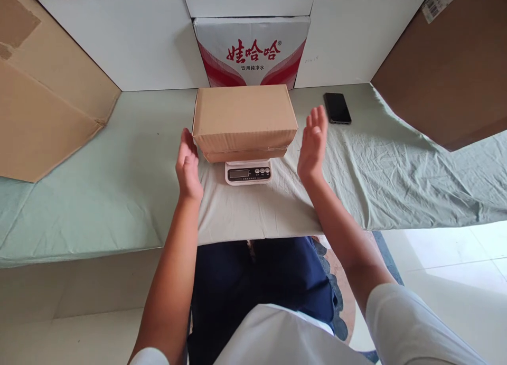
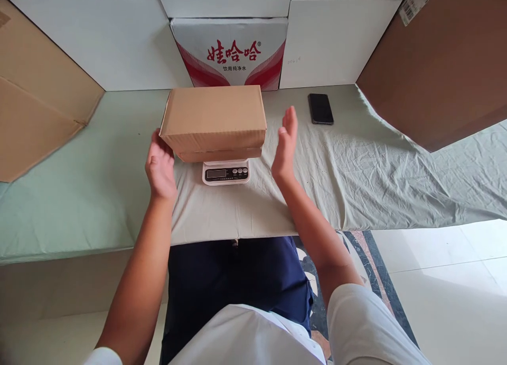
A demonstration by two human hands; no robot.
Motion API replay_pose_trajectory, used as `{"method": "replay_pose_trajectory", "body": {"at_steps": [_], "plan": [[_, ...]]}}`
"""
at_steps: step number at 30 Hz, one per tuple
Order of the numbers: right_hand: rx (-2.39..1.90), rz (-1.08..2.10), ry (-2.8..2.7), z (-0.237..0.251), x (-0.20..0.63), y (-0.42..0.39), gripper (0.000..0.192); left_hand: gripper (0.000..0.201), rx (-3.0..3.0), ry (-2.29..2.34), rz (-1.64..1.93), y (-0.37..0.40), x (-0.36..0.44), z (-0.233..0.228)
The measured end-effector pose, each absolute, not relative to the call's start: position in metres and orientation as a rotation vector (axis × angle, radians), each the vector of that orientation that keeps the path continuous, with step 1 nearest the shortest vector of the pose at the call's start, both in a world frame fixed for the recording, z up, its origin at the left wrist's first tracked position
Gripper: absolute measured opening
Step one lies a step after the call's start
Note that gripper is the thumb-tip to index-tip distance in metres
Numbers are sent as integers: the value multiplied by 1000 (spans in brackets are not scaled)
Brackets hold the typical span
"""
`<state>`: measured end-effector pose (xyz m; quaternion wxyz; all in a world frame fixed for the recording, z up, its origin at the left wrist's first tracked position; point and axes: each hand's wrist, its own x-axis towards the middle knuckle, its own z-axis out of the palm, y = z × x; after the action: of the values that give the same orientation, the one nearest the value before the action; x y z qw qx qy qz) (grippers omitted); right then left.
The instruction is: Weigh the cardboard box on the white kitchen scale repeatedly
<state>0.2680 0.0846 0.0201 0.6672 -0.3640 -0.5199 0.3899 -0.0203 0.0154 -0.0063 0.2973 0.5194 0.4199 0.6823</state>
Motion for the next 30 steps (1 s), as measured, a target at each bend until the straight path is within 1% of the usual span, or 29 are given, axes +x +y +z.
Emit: {"method": "replay_pose_trajectory", "body": {"at_steps": [4,9,13,20,25,30], "plan": [[-905,845,-1008,23,296,100,67,66,1328,1091,1884,16,-26,-5],[-994,768,-1156,7,304,111,70,68,1344,1118,1846,15,-25,-7],[-949,837,-1135,2,293,110,68,69,1324,1106,1858,15,-24,-7],[-920,967,-1033,11,277,99,70,75,1331,1181,1796,14,-22,-5],[-903,1005,-1048,11,273,98,71,73,1369,1187,1788,15,-25,-8],[-898,1049,-1057,7,271,100,68,72,1392,1188,1769,15,-27,-10]]}}
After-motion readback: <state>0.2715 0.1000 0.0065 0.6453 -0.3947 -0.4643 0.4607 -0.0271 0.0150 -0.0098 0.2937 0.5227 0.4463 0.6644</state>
